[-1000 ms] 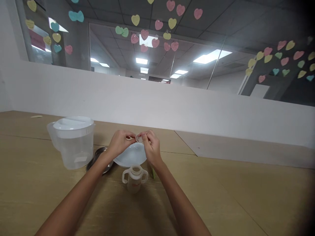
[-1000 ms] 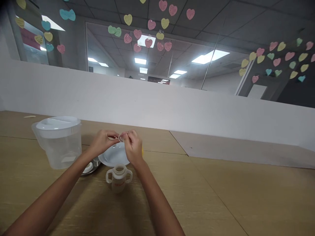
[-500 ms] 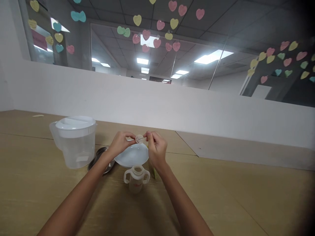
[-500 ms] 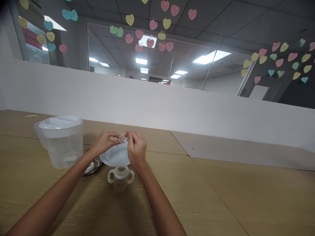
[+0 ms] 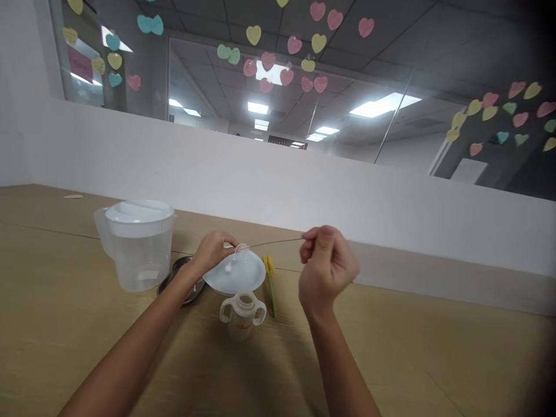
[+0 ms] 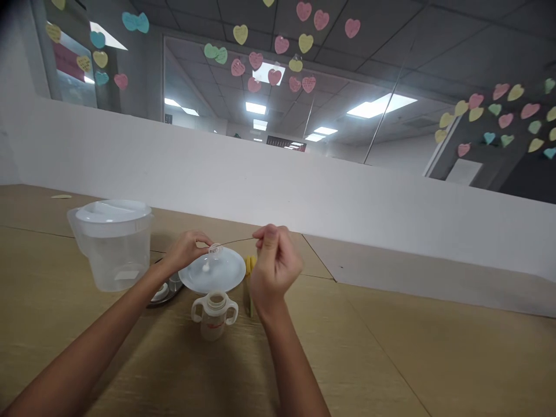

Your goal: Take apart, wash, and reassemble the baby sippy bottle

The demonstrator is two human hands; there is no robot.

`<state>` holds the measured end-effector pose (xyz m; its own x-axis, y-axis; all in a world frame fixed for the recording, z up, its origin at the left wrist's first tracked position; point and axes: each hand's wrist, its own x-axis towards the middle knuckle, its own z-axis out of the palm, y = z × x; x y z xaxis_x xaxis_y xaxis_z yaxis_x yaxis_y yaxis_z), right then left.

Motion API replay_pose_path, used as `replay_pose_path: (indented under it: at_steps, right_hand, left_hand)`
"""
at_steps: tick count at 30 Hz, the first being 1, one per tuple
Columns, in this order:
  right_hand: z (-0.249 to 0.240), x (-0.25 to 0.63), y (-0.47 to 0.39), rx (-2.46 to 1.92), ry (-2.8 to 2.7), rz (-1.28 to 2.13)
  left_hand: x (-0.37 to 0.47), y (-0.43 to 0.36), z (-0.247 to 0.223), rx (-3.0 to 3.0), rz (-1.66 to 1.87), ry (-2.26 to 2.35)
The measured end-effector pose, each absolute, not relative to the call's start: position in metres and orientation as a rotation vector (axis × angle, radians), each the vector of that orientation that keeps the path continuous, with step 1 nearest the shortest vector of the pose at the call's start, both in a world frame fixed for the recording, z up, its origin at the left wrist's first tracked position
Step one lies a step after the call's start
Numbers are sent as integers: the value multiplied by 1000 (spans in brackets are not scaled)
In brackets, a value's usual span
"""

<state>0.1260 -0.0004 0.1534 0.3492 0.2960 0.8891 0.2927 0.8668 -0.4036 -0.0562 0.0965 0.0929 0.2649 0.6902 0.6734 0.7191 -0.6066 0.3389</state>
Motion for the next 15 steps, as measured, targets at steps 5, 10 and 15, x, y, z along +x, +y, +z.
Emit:
replay_pose_path:
  at_steps: [5,10,15]
  right_hand:
    - [150,137,23,-744,-1358,-81]
    - [120,137,73,-1152,-1807,33]
    - [97,139,99,-1499,-1974,245]
  left_hand:
    - [-59,101,87,-2401,-837,-1505]
    - [-52,113,68,-2490,-612,-1476]
    - [-46,123,44,-2598,-505,-1496]
